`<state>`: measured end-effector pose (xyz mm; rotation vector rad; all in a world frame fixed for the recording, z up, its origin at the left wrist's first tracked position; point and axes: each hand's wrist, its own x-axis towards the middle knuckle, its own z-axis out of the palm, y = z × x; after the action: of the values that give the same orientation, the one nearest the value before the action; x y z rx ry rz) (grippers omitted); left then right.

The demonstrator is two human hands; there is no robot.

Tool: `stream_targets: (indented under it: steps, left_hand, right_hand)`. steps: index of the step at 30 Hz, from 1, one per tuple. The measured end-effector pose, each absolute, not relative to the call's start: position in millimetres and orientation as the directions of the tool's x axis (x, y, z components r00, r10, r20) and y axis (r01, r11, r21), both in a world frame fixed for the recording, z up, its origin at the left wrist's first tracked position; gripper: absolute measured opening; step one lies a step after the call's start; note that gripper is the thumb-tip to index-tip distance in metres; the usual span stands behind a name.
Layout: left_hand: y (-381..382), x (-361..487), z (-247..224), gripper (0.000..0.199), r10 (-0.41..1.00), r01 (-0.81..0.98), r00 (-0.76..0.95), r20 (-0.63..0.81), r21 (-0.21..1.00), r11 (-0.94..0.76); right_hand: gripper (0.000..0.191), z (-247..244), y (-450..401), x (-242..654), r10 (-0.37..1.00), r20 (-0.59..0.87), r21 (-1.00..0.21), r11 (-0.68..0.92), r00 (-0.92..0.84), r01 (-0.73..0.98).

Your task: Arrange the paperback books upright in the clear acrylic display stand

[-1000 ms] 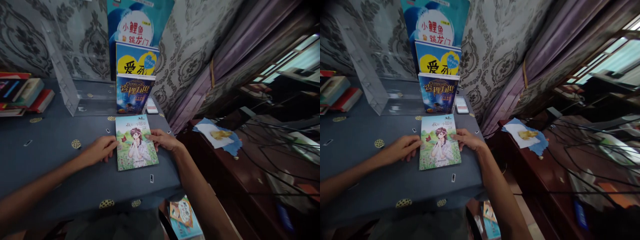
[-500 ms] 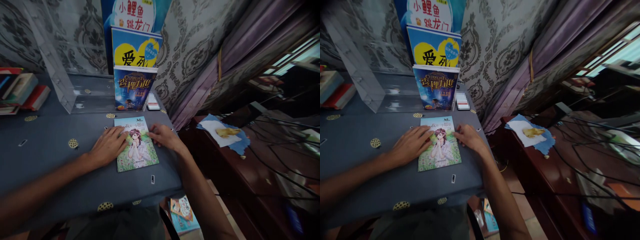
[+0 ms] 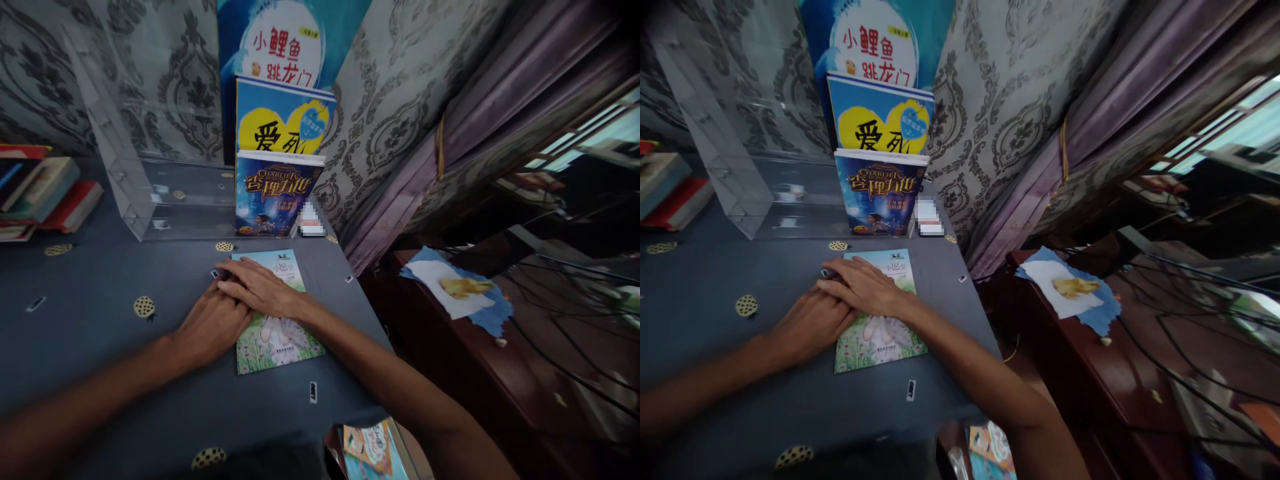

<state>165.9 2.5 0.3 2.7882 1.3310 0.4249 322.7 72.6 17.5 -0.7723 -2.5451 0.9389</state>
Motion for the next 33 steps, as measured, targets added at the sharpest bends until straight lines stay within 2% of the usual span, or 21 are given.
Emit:
stream_targets:
  steps: [6, 12, 17, 22, 27, 30, 33]
  left_hand:
    - [0, 166, -3, 0.035, 0.739, 0.759, 0.629, 0.240, 0.015, -0.651]
    - [1, 166, -10, 0.048, 0.762, 0.787, 0.579, 0.290, 0.046, -0.615]
    - [2, 165, -13, 0.050, 0.759, 0.787, 0.590, 0.275, 0.014, -0.616]
    - [2, 161, -11, 0.049, 0.762, 0.778, 0.588, 0.273, 0.070, -0.625]
    - [28, 164, -7, 0.048, 0.735, 0.720, 0.638, 0.230, 0.160, -0.676]
    - [57, 174, -7, 0.048, 0.704, 0.674, 0.686, 0.184, 0.204, -0.710]
    - [81, 189, -7, 0.046, 0.673, 0.637, 0.719, 0.175, 0.221, -0.738]
  right_hand:
    - [0.062, 9, 78, 332, 0.637, 0.136, -0.665, 0.627, -0.759, 0.407]
    - [0.057, -4, 86, 364, 0.743, 0.169, -0.662, 0.572, -0.648, 0.484]
    - [0.056, -6, 93, 402, 0.813, 0.204, -0.696, 0.512, -0.545, 0.504]
    - [0.071, -1, 99, 427, 0.881, 0.185, -0.817, 0.383, -0.435, 0.430]
    - [0.075, -1, 103, 427, 0.909, 0.166, -0.911, 0.289, -0.383, 0.292]
    - [0.074, -4, 105, 427, 0.912, 0.155, -0.942, 0.253, -0.379, 0.223]
    - [0.072, -8, 107, 427, 0.906, 0.173, -0.932, 0.278, -0.386, 0.234]
